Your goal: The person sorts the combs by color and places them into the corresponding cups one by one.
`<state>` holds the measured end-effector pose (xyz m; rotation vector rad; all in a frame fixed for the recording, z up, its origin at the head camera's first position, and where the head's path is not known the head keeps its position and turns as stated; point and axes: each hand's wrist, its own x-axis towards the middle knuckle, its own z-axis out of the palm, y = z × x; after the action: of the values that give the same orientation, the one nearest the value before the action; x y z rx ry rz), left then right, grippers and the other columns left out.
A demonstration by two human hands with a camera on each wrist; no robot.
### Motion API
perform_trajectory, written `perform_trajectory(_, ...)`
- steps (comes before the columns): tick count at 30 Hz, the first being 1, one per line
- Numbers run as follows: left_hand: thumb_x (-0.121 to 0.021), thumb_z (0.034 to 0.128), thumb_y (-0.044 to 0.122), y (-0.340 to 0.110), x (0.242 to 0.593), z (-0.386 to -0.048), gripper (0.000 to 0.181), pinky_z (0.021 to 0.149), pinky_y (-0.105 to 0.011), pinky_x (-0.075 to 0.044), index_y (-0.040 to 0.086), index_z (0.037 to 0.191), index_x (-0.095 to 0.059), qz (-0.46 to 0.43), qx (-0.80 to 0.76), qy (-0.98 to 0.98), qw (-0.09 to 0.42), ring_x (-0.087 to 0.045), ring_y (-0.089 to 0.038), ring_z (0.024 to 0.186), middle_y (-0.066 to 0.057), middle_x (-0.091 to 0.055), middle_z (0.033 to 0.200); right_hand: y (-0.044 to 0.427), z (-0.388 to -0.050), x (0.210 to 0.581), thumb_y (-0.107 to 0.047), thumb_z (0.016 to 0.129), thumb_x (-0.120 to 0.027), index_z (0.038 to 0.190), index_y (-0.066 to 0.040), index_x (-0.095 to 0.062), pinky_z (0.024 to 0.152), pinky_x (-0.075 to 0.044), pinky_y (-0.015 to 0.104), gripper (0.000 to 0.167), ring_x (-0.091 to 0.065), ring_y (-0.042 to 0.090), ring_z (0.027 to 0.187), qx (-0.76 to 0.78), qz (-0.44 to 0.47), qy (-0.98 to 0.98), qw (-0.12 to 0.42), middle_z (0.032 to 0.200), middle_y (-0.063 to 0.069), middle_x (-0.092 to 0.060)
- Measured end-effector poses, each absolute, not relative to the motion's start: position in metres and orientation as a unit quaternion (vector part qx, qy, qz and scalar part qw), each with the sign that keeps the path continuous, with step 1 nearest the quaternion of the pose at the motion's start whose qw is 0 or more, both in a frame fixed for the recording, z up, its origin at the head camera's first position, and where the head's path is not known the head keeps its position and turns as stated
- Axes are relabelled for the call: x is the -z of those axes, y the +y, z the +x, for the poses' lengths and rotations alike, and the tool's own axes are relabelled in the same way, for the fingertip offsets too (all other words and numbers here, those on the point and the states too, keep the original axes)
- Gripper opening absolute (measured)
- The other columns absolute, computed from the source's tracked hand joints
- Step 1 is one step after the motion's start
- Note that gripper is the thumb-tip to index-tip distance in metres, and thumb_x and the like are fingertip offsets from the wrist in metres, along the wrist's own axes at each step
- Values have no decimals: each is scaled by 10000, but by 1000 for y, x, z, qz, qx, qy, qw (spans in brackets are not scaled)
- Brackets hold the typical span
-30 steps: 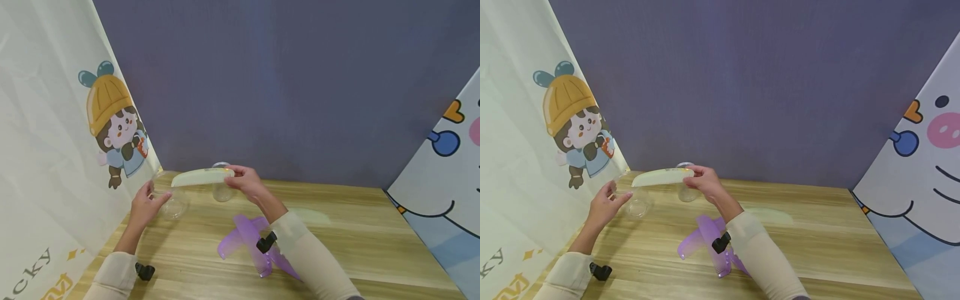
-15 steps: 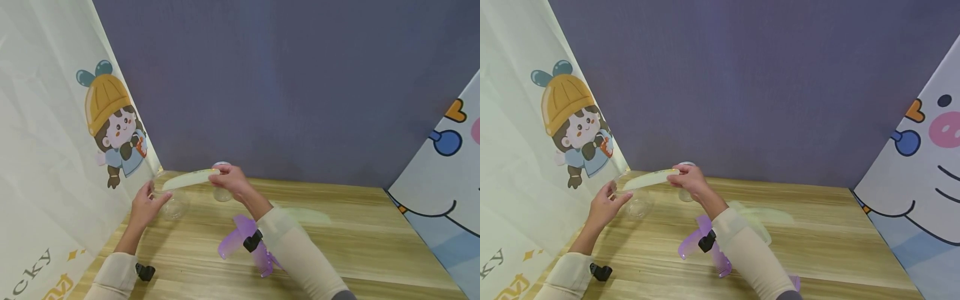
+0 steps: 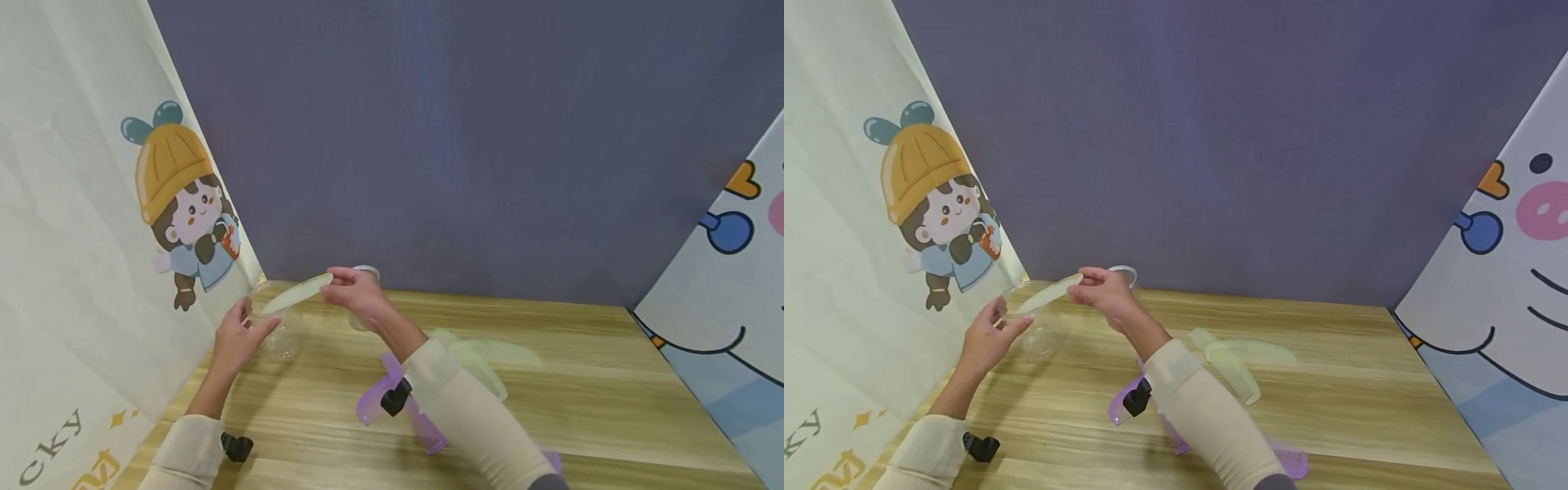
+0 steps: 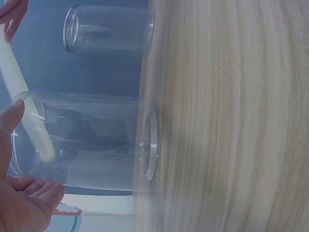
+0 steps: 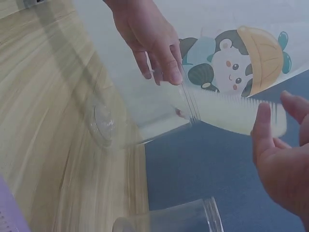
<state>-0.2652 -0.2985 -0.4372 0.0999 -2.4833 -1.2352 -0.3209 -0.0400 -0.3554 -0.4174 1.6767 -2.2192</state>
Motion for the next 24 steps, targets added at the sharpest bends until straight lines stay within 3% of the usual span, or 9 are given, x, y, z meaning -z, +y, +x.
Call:
perform_trajectory(3,-766,911,386,-299,437,-265,906,1158,-574,-428,-88,1534,-308,37,437,-881,179,-378,-494,1455,-339,-369,1558,-40,-320,355,105,943,-622,1444,89,-491,948,-612,322,519,-718,255,1053,782,-156,578,174,1385,295,-593)
perform_trajectory(6,-766,912,374,-298,436,-265,894,1158,-569,-430,-90,1528,-314,39,435,-882,179,-379,-494,1454,-342,-371,1552,-37,-320,355,91,960,-606,1458,78,-479,996,-589,326,515,-701,253,1097,779,-170,575,181,1432,281,-562)
perform_trajectory(12,-759,914,390,-300,435,-261,919,1158,-573,-427,-87,1545,-291,45,432,-884,175,-382,-497,1450,-341,-364,1561,-26,-320,366,62,958,-620,1419,85,-522,1015,-583,347,472,-662,165,1044,742,-206,617,163,1370,260,-597)
perform_trajectory(19,-766,908,397,-304,434,-260,917,1161,-575,-423,-93,1533,-306,47,435,-882,175,-380,-499,1451,-346,-373,1551,0,-325,385,40,936,-645,1391,94,-547,899,-624,292,468,-658,95,949,723,-195,647,147,1213,157,-673)
perform_trajectory(24,-769,905,408,-306,435,-263,955,1165,-563,-423,-89,1553,-274,44,440,-880,175,-373,-489,1460,-336,-356,1569,24,-331,394,35,933,-653,1398,94,-539,949,-615,352,482,-667,95,946,713,-173,666,139,1264,221,-645)
